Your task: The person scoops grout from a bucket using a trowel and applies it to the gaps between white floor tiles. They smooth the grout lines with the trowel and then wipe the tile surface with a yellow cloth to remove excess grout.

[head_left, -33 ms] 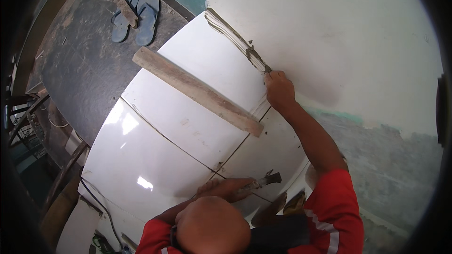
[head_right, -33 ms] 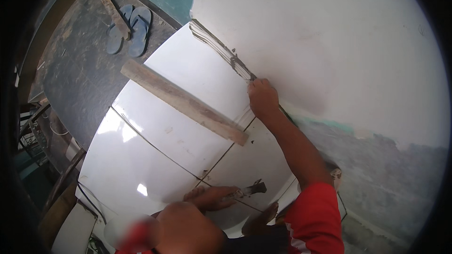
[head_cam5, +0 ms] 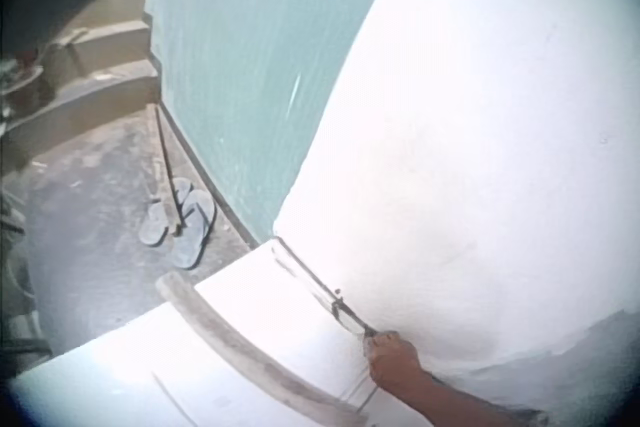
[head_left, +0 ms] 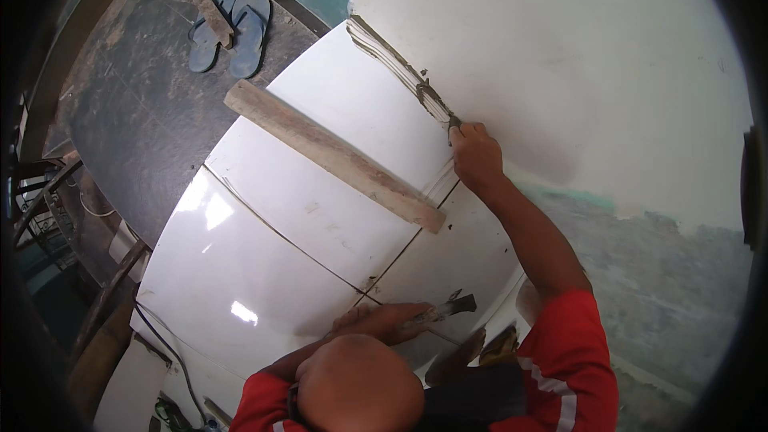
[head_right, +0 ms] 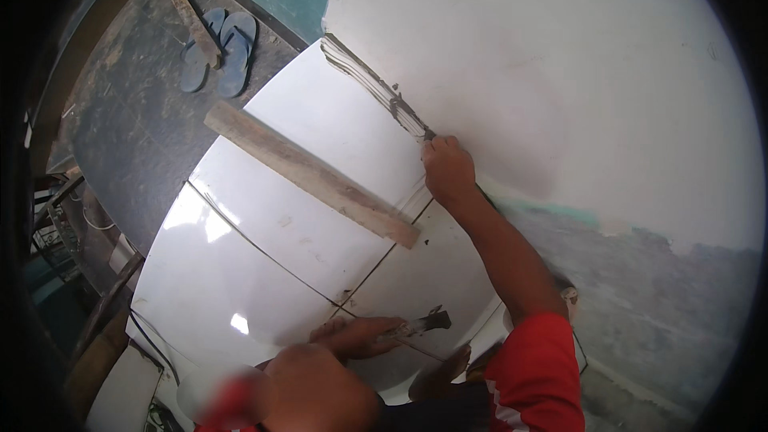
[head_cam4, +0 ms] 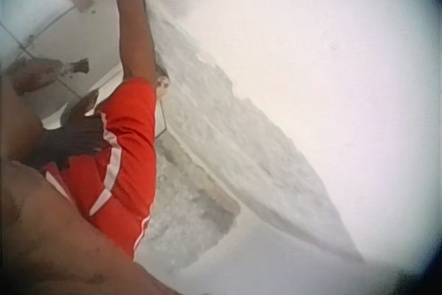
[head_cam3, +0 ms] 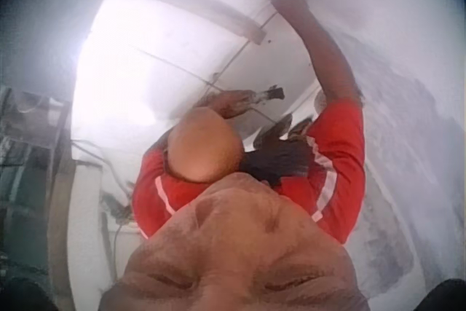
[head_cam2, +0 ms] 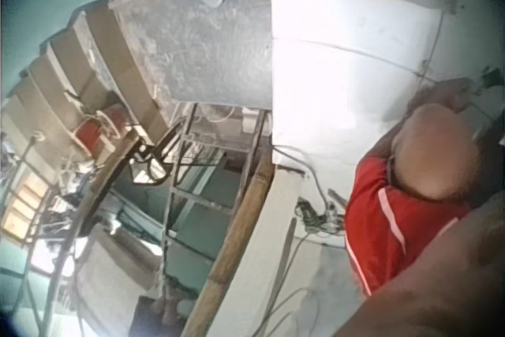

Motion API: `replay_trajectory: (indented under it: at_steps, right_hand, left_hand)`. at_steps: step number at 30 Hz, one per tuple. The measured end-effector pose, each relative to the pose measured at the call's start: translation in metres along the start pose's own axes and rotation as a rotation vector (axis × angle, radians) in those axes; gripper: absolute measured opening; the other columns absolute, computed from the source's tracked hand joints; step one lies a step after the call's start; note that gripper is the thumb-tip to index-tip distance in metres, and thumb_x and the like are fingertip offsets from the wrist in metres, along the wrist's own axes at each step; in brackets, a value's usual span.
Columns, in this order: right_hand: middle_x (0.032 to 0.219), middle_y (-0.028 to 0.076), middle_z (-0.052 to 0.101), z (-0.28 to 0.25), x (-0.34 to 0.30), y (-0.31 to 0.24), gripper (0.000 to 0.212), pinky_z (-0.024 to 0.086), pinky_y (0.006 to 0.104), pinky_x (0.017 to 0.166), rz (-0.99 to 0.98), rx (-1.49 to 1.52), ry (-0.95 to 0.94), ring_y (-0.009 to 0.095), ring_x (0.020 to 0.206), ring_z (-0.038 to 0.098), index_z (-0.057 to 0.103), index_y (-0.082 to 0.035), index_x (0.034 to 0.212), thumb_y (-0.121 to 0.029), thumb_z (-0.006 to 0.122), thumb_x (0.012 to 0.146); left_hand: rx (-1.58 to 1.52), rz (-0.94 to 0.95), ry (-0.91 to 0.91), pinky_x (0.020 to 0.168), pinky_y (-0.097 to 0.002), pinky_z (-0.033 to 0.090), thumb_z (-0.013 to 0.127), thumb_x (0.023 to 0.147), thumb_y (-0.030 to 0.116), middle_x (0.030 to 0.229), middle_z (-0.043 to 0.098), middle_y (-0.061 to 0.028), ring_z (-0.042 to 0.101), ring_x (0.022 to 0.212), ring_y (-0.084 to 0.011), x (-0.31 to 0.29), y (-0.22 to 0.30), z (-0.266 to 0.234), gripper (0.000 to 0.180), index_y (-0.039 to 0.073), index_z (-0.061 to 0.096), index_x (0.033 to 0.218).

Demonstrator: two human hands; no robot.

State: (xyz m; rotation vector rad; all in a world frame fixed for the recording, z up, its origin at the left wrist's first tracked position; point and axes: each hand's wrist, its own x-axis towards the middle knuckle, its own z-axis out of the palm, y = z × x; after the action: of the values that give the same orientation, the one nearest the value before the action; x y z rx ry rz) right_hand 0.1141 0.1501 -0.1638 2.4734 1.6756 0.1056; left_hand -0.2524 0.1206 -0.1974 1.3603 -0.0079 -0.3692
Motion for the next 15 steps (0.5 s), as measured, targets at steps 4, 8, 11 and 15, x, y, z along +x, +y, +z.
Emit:
replay_trajectory:
  at_steps: [4, 8, 11, 15]
  right_hand:
    - [0.095, 0.004, 0.062, -0.024, 0.022, -0.009, 0.026, 0.056, 0.0384, 0.073, -0.042, 0.075, 0.111, 0.024, 0.094, 0.061, 0.069, -0.006, 0.107, -0.007, 0.065, 0.082]
    - [0.095, 0.004, 0.061, -0.010, 0.073, -0.019, 0.023, 0.057, 0.0386, 0.073, -0.079, 0.007, 0.210, 0.024, 0.093, 0.061, 0.069, -0.007, 0.105, -0.008, 0.064, 0.083]
    - [0.095, 0.004, 0.062, 0.012, 0.054, -0.010, 0.028, 0.057, 0.0384, 0.070, -0.039, -0.028, 0.084, 0.025, 0.092, 0.061, 0.069, -0.006, 0.111, -0.007, 0.064, 0.083]
    - [0.094, 0.005, 0.061, 0.000, 0.019, 0.001, 0.023, 0.058, 0.0379, 0.071, -0.008, 0.027, 0.043, 0.025, 0.094, 0.062, 0.068, -0.006, 0.107, -0.006, 0.063, 0.084]
  left_hand:
    - [-0.016, 0.021, 0.007, 0.099, -0.0405, 0.052, 0.068, 0.097, 0.028, 0.127, 0.066, -0.0200, 0.066, 0.113, -0.0363, 0.002, 0.012, -0.008, 0.052, 0.006, 0.053, 0.142]
    - [-0.020, 0.051, 0.030, 0.099, -0.0404, 0.052, 0.069, 0.097, 0.028, 0.127, 0.066, -0.0207, 0.066, 0.114, -0.0367, 0.005, 0.010, -0.012, 0.052, 0.006, 0.053, 0.142]
    - [-0.051, 0.063, 0.073, 0.099, -0.0406, 0.052, 0.069, 0.097, 0.028, 0.128, 0.066, -0.0210, 0.066, 0.114, -0.0371, 0.000, -0.002, -0.006, 0.054, 0.006, 0.053, 0.143]
    - [-0.075, 0.043, 0.051, 0.101, -0.0398, 0.051, 0.071, 0.096, 0.025, 0.128, 0.066, -0.0206, 0.066, 0.116, -0.0363, 0.007, -0.002, -0.006, 0.055, 0.006, 0.053, 0.143]
